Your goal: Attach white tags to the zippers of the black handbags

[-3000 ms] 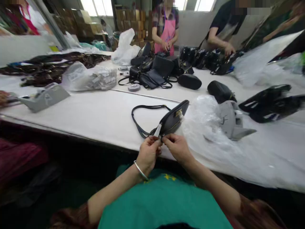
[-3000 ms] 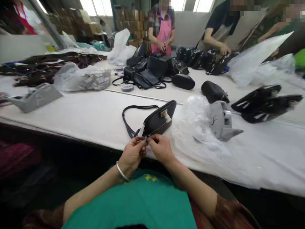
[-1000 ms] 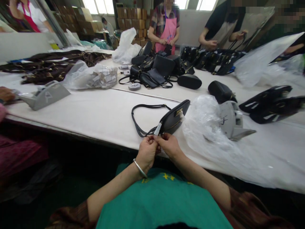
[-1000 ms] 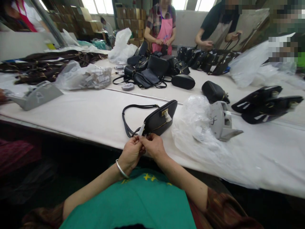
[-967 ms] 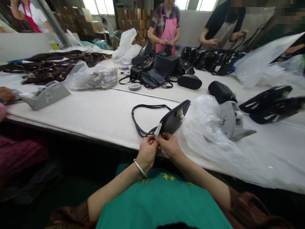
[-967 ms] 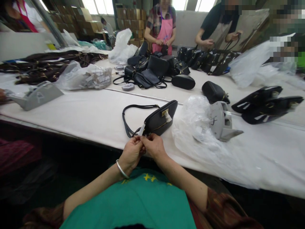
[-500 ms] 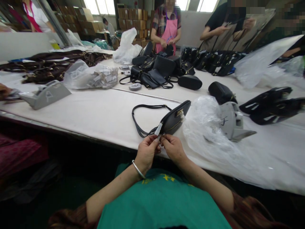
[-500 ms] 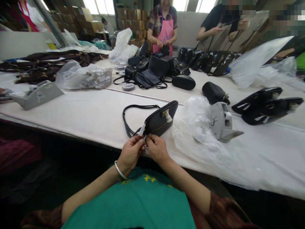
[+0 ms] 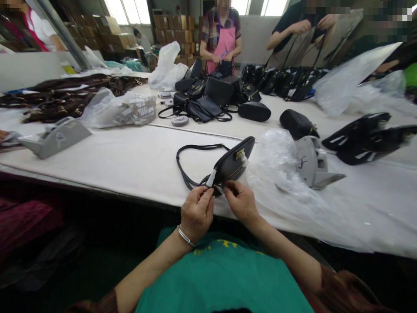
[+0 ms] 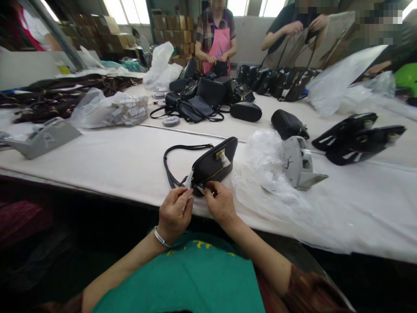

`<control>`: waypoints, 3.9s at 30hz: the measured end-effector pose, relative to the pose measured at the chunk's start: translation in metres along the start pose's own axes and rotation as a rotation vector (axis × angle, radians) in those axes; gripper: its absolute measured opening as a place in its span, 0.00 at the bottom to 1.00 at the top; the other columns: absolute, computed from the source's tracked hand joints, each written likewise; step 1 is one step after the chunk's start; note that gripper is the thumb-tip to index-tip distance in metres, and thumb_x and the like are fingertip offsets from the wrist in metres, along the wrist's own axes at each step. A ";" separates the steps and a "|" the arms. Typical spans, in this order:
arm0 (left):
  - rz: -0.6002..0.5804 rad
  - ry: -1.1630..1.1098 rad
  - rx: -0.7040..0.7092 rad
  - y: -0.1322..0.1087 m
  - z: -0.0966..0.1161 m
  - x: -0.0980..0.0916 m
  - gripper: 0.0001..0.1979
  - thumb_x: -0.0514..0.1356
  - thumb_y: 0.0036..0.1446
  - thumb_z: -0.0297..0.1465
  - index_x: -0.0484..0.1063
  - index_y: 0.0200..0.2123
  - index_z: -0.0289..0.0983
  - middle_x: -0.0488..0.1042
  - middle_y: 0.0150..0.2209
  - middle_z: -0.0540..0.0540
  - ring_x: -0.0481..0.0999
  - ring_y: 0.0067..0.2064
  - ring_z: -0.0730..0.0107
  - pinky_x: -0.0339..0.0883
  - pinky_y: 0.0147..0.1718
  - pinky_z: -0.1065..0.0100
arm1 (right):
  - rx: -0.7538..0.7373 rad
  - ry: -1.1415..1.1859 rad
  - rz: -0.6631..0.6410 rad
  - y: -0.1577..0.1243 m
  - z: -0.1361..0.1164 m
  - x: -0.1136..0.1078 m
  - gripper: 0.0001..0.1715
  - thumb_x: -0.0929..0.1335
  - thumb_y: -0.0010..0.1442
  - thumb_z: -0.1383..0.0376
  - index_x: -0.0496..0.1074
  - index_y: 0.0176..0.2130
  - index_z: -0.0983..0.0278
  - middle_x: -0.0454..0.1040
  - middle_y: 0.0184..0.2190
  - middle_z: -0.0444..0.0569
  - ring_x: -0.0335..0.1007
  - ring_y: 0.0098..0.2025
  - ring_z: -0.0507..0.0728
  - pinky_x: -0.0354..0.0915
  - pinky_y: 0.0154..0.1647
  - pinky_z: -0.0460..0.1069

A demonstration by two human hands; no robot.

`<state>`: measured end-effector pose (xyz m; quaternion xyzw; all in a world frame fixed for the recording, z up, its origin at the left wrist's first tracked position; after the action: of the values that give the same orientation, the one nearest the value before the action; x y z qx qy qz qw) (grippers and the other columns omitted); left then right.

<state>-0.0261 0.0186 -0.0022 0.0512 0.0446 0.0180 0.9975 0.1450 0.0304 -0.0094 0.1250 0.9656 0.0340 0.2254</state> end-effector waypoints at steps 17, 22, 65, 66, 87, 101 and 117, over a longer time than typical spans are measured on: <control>-0.140 0.163 0.017 0.005 -0.007 0.023 0.14 0.66 0.52 0.28 0.82 0.43 0.43 0.81 0.42 0.40 0.78 0.43 0.58 0.67 0.50 0.65 | -0.265 -0.263 -0.028 0.008 -0.004 0.003 0.07 0.66 0.57 0.69 0.75 0.32 0.64 0.77 0.32 0.51 0.72 0.36 0.57 0.63 0.38 0.49; -0.142 0.096 -0.113 0.012 -0.011 0.027 0.11 0.67 0.52 0.33 0.81 0.40 0.40 0.81 0.36 0.43 0.77 0.35 0.62 0.70 0.35 0.69 | -0.245 -0.406 -0.010 0.006 -0.016 0.001 0.05 0.67 0.56 0.68 0.73 0.28 0.63 0.77 0.30 0.50 0.71 0.33 0.56 0.60 0.33 0.48; 0.099 -0.530 -0.702 0.027 -0.019 0.040 0.05 0.58 0.60 0.22 0.74 0.33 0.32 0.73 0.28 0.48 0.70 0.22 0.79 0.68 0.18 0.77 | 0.289 -0.340 0.328 0.071 0.104 -0.214 0.12 0.64 0.57 0.64 0.76 0.31 0.66 0.77 0.24 0.49 0.72 0.27 0.55 0.65 0.30 0.47; 0.092 -0.538 -0.704 0.027 -0.021 0.040 0.05 0.58 0.60 0.22 0.74 0.34 0.32 0.73 0.29 0.48 0.70 0.22 0.79 0.68 0.18 0.77 | 0.282 -0.236 0.349 0.066 0.100 -0.213 0.12 0.65 0.57 0.62 0.75 0.31 0.66 0.75 0.21 0.47 0.69 0.23 0.53 0.63 0.26 0.47; -0.038 -0.566 -0.641 0.016 -0.022 0.035 0.18 0.74 0.43 0.35 0.75 0.36 0.33 0.75 0.31 0.48 0.72 0.26 0.79 0.65 0.22 0.78 | 0.294 0.306 -0.136 0.007 0.017 -0.003 0.11 0.69 0.50 0.59 0.75 0.33 0.64 0.73 0.18 0.44 0.65 0.16 0.51 0.62 0.17 0.46; -0.016 -0.468 -0.632 0.014 -0.027 0.033 0.19 0.73 0.43 0.38 0.75 0.34 0.32 0.72 0.24 0.50 0.68 0.22 0.79 0.60 0.20 0.75 | 0.495 0.657 -0.230 0.002 0.015 0.019 0.20 0.77 0.41 0.57 0.73 0.31 0.65 0.70 0.19 0.42 0.61 0.17 0.48 0.53 0.14 0.42; 0.051 -0.357 -0.540 0.009 -0.023 0.033 0.13 0.71 0.45 0.35 0.77 0.31 0.32 0.76 0.25 0.48 0.72 0.24 0.74 0.61 0.23 0.73 | 0.215 0.377 -0.189 0.000 0.018 0.012 0.20 0.71 0.56 0.50 0.74 0.39 0.64 0.73 0.22 0.44 0.66 0.22 0.52 0.62 0.22 0.46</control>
<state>0.0041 0.0312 -0.0274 -0.2119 -0.1388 0.0449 0.9663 0.1427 0.0336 -0.0308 0.0489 0.9961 -0.0675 0.0288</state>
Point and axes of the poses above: each hand's wrist, its own y-axis towards the middle knuckle, its own x-axis out of the palm, z = x × y, the point moved 3 cm from there along y, towards the middle knuckle
